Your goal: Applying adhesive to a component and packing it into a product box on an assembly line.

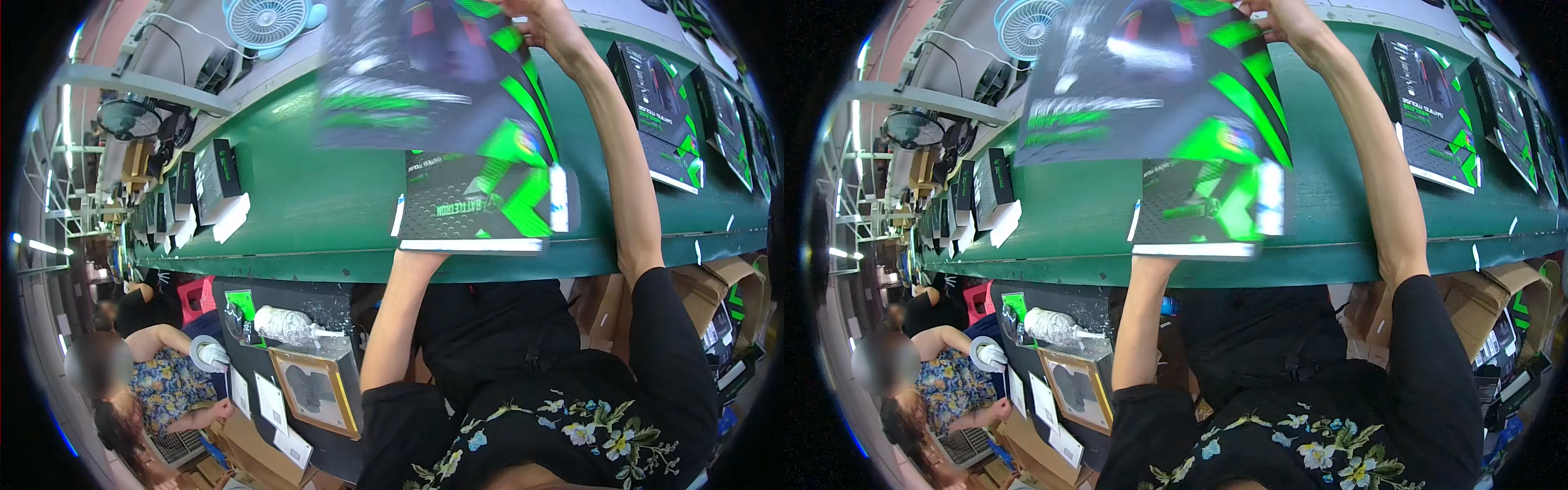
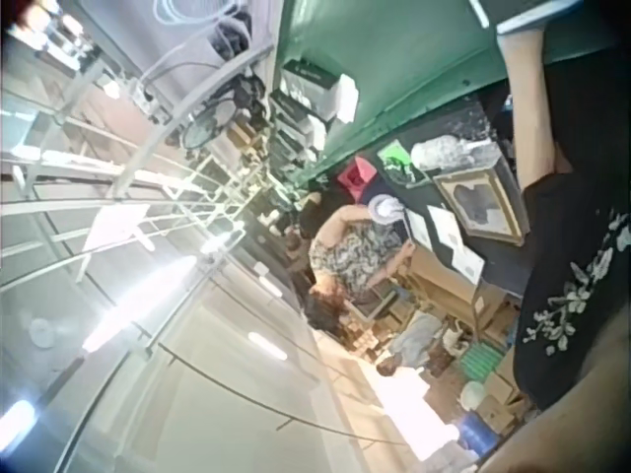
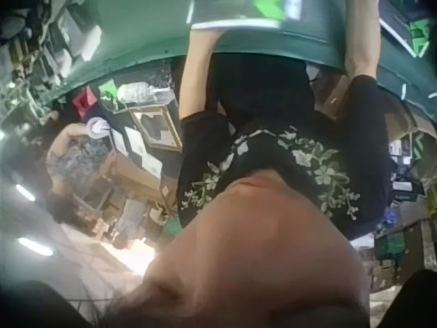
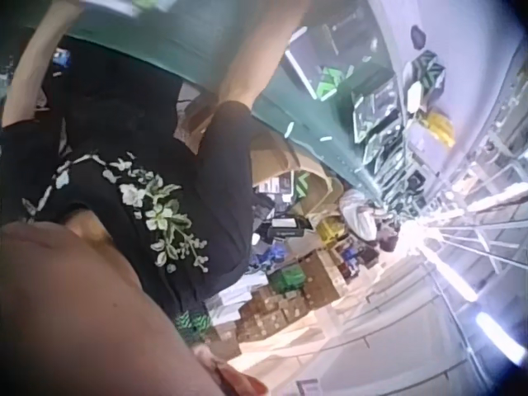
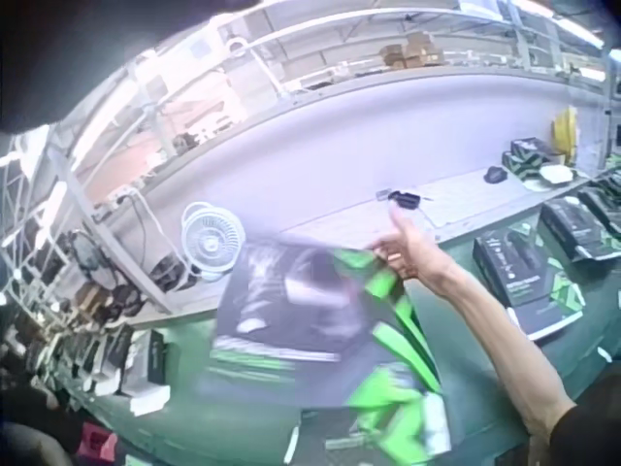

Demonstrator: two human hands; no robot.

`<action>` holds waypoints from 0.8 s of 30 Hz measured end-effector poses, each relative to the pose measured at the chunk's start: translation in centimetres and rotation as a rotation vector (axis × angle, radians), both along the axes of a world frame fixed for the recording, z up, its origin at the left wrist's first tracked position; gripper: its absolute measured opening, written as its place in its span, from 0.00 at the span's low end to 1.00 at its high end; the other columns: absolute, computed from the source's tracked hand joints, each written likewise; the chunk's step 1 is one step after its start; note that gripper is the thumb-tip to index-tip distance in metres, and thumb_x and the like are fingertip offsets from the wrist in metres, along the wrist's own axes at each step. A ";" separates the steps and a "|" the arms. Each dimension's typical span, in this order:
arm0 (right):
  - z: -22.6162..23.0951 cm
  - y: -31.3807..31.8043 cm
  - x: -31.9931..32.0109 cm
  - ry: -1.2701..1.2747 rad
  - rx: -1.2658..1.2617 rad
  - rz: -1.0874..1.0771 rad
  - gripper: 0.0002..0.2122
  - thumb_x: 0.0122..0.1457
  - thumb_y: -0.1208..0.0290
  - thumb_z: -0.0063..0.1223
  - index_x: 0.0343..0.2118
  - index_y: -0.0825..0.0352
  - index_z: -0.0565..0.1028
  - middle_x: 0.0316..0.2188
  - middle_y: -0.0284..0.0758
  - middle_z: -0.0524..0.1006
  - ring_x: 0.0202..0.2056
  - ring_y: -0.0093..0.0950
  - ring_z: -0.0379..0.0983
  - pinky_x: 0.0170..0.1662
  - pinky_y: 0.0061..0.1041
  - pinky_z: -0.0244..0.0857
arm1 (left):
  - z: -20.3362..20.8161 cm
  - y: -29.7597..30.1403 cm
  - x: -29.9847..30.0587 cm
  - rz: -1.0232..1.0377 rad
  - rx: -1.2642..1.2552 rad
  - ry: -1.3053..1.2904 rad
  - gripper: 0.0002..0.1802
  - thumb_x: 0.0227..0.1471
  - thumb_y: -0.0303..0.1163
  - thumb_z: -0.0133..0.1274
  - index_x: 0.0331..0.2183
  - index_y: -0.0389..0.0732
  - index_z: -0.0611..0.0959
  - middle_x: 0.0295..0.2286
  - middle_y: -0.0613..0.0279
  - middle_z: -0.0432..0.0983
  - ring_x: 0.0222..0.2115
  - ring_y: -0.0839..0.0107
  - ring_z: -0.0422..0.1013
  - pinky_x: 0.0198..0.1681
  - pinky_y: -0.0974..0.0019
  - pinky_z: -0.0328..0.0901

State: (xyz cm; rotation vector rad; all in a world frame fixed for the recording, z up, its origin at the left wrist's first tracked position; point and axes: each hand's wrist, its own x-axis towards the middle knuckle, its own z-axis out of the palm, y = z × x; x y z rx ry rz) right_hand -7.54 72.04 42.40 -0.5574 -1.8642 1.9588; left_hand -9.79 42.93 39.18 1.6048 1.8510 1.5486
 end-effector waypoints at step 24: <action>-4.5 -14.6 -0.5 -0.236 1.300 0.031 0.27 0.61 0.59 0.54 0.63 0.52 0.62 0.63 0.50 0.59 0.66 0.52 0.49 0.65 0.59 0.39 | -8.0 4.3 0.9 -0.446 0.508 -1.549 0.33 0.65 0.52 0.36 0.65 0.48 0.57 0.65 0.58 0.48 0.66 0.62 0.46 0.66 0.52 0.47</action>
